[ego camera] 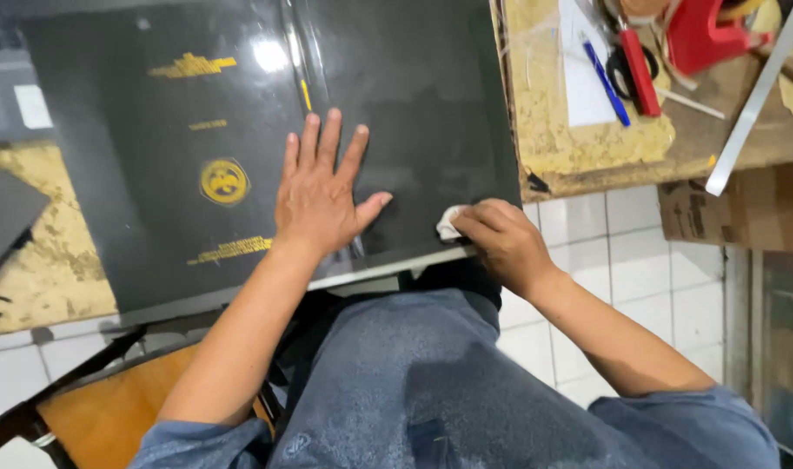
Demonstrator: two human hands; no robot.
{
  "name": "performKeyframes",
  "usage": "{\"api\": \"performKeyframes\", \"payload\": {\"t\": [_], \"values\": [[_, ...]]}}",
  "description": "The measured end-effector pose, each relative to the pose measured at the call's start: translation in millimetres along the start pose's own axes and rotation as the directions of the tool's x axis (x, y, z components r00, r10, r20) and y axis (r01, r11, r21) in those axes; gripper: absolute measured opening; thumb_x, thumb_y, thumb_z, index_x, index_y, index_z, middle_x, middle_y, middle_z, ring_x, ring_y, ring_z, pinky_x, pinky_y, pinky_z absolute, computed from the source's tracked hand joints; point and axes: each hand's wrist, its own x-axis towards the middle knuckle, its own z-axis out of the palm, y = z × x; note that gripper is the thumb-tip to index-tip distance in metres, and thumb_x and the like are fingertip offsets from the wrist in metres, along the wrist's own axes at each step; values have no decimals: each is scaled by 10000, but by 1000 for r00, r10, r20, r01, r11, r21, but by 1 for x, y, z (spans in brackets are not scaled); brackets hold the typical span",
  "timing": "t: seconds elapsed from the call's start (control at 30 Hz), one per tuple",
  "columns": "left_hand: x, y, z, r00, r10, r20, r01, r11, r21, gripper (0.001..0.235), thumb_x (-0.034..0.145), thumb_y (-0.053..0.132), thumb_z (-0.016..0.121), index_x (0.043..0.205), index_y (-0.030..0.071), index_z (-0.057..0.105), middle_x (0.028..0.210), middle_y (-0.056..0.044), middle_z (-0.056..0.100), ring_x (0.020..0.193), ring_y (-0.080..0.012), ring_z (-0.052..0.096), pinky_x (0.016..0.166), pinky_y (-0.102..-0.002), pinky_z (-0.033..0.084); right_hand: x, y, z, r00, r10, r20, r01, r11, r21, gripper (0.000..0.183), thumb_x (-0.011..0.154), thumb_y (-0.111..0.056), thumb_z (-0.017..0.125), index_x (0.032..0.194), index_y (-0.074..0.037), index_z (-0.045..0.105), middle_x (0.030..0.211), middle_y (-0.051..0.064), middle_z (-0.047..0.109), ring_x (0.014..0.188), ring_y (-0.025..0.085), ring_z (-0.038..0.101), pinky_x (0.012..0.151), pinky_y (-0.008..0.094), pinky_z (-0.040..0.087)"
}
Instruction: Applying glue to a page and attaching it to a book cover before cleaning the exterior.
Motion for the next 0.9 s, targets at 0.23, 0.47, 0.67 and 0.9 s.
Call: {"api": "performKeyframes", "payload": {"t": [0.23,0.47,0.67,0.9], "values": [[0,-2,5,1000,8,-9,-8,1000,2,908,903,715,568,1621,190,382,1681,-199,264,1550,-439,204,1238,-614,166,146,153,57,996,-4,-91,-16,976,-215,74,985,-148,674,929,-182,642,933,62,591,946,299,607,819,440,503],[0,5,-5,999,6,-52,-5,1000,20,900,901,604,681,1614,121,419,1675,-194,235,1535,-422,202,1230,-559,184,68,2,-29,996,19,-82,-14,998,66,278,896,11,627,1166,-32,679,1079,161,630,939,348,584,800,440,490],[-1,5,-4,998,24,-50,-24,1000,-4,884,915,602,672,1613,121,423,1678,-190,228,1544,-412,187,1241,-556,168,57,26,-14,973,218,-81,-220,975,-10,304,847,31,669,1137,-24,743,1078,183,669,910,373,626,807,436,510],[-1,0,-4,1000,-7,-22,8,999,39,908,919,639,618,1625,116,386,1691,-191,181,1557,-388,124,1245,-538,136,46,2,-16,974,222,-44,-224,973,-53,294,855,0,692,1138,-57,744,1029,121,669,916,314,618,809,408,499]]}}
